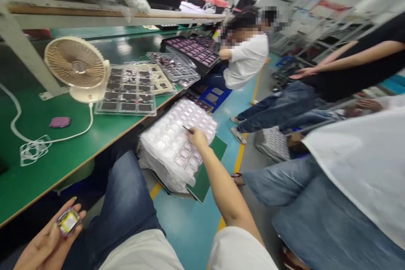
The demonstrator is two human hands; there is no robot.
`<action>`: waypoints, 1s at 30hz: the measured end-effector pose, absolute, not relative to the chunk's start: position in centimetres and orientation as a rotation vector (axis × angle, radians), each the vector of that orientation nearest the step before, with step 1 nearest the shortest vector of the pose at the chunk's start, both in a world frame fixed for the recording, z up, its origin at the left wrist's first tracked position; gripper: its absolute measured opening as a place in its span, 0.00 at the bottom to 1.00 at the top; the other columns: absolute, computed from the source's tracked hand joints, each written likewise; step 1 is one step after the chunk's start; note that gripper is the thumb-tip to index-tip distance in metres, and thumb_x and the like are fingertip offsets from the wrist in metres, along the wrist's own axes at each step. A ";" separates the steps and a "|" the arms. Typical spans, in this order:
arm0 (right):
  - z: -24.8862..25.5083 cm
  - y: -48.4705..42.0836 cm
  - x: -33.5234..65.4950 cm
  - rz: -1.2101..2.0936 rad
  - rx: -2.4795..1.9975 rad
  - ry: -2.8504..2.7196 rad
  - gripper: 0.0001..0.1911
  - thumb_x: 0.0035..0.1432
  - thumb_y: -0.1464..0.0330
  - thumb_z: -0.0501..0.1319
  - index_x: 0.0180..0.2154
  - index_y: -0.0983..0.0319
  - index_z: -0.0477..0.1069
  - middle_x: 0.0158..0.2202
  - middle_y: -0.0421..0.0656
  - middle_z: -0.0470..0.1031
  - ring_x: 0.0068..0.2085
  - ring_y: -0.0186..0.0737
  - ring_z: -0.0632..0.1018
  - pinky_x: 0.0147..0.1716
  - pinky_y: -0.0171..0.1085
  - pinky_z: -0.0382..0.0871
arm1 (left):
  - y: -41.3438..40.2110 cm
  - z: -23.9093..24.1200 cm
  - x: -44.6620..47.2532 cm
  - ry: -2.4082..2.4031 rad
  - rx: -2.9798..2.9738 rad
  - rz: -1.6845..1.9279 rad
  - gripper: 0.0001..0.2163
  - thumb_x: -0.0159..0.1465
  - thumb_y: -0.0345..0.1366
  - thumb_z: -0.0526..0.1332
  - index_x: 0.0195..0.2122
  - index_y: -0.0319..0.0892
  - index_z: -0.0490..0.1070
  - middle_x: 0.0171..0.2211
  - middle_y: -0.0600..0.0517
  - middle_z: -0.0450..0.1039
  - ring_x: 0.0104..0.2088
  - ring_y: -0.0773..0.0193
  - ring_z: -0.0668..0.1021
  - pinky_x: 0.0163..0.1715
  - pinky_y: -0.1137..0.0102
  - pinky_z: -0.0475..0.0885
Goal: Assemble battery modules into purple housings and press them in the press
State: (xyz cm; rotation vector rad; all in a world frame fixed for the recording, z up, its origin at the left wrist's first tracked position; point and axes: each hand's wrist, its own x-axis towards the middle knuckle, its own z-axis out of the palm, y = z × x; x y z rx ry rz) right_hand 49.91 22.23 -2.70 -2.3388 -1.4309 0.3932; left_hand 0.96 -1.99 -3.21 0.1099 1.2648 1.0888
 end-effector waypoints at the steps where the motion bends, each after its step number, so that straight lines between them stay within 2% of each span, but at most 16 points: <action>1: -2.3 21.7 49.1 0.363 -2.280 -1.427 0.15 0.72 0.57 0.66 0.49 0.63 0.78 0.48 0.48 0.80 0.46 0.43 0.81 0.48 0.45 0.79 | -1.9 -2.6 1.5 1.254 0.118 1.143 0.29 0.59 0.47 0.78 0.61 0.49 0.80 0.62 0.45 0.80 0.65 0.40 0.78 0.58 0.62 0.80; 4: -1.6 19.3 44.5 0.340 -2.066 -1.434 0.19 0.69 0.50 0.66 0.40 0.59 0.80 0.37 0.51 0.80 0.36 0.48 0.78 0.36 0.44 0.72 | -1.3 -1.5 3.2 1.180 0.184 1.280 0.22 0.61 0.43 0.77 0.55 0.42 0.84 0.57 0.39 0.83 0.56 0.41 0.84 0.52 0.60 0.84; 7: -2.0 15.3 36.6 0.678 -1.753 -1.566 0.22 0.63 0.44 0.69 0.37 0.56 0.81 0.21 0.42 0.71 0.23 0.43 0.67 0.22 0.42 0.61 | -0.4 -1.3 4.3 1.077 0.295 1.313 0.22 0.62 0.43 0.77 0.55 0.39 0.84 0.62 0.33 0.78 0.50 0.45 0.85 0.47 0.60 0.83; 11: -3.3 10.1 25.2 1.317 -1.428 -1.631 0.25 0.60 0.45 0.71 0.32 0.61 0.81 0.25 0.41 0.76 0.24 0.37 0.71 0.23 0.36 0.62 | -0.2 -1.5 4.7 1.028 0.392 1.338 0.19 0.63 0.42 0.76 0.53 0.42 0.86 0.70 0.36 0.70 0.51 0.47 0.84 0.46 0.59 0.82; 13: -3.7 9.0 21.6 1.588 -1.345 -1.561 0.24 0.59 0.46 0.73 0.33 0.62 0.81 0.27 0.41 0.78 0.26 0.35 0.71 0.26 0.34 0.63 | -0.5 -1.4 4.3 1.018 0.399 1.349 0.19 0.64 0.42 0.76 0.55 0.44 0.85 0.65 0.36 0.76 0.49 0.51 0.84 0.47 0.61 0.81; 16: -3.9 8.8 19.4 1.874 -1.234 -1.396 0.23 0.55 0.48 0.77 0.33 0.62 0.78 0.29 0.40 0.78 0.27 0.32 0.70 0.28 0.33 0.63 | -1.4 -1.3 3.0 0.999 0.371 1.384 0.21 0.65 0.43 0.75 0.58 0.43 0.84 0.50 0.39 0.85 0.42 0.57 0.84 0.46 0.65 0.79; 19: -3.9 9.2 19.2 2.242 -1.113 -1.141 0.27 0.55 0.46 0.76 0.31 0.60 0.70 0.19 0.31 0.63 0.20 0.26 0.58 0.21 0.30 0.51 | -2.2 -1.5 1.7 0.952 0.329 1.406 0.21 0.64 0.43 0.76 0.57 0.43 0.84 0.46 0.41 0.86 0.39 0.59 0.85 0.43 0.68 0.78; 21: -3.9 9.5 19.0 2.457 -1.029 -0.989 0.29 0.55 0.46 0.77 0.31 0.59 0.65 0.17 0.26 0.54 0.19 0.24 0.50 0.19 0.29 0.44 | -2.6 -1.7 1.2 0.904 0.300 1.409 0.21 0.64 0.42 0.76 0.56 0.42 0.84 0.46 0.40 0.86 0.38 0.58 0.85 0.43 0.67 0.78; 26: -4.3 10.3 18.2 2.737 -0.853 -0.767 0.28 0.50 0.52 0.81 0.35 0.59 0.67 0.20 0.27 0.59 0.19 0.22 0.46 0.18 0.28 0.39 | -2.8 -1.7 0.9 0.831 0.269 1.418 0.20 0.63 0.42 0.76 0.54 0.40 0.85 0.44 0.39 0.86 0.39 0.55 0.85 0.44 0.62 0.80; 28: -4.2 10.5 18.0 2.757 -0.829 -0.766 0.28 0.49 0.51 0.81 0.35 0.59 0.69 0.20 0.28 0.61 0.18 0.22 0.46 0.17 0.27 0.40 | -2.9 -1.6 0.9 0.838 0.284 1.431 0.19 0.63 0.43 0.76 0.53 0.41 0.85 0.48 0.37 0.85 0.41 0.52 0.85 0.43 0.60 0.82; 30: -3.6 10.4 18.1 2.605 -0.875 -0.901 0.25 0.50 0.51 0.81 0.36 0.59 0.73 0.22 0.31 0.68 0.17 0.22 0.50 0.16 0.28 0.44 | -2.9 -1.5 0.9 0.884 0.299 1.460 0.18 0.63 0.42 0.76 0.53 0.42 0.85 0.58 0.37 0.81 0.45 0.48 0.86 0.44 0.58 0.83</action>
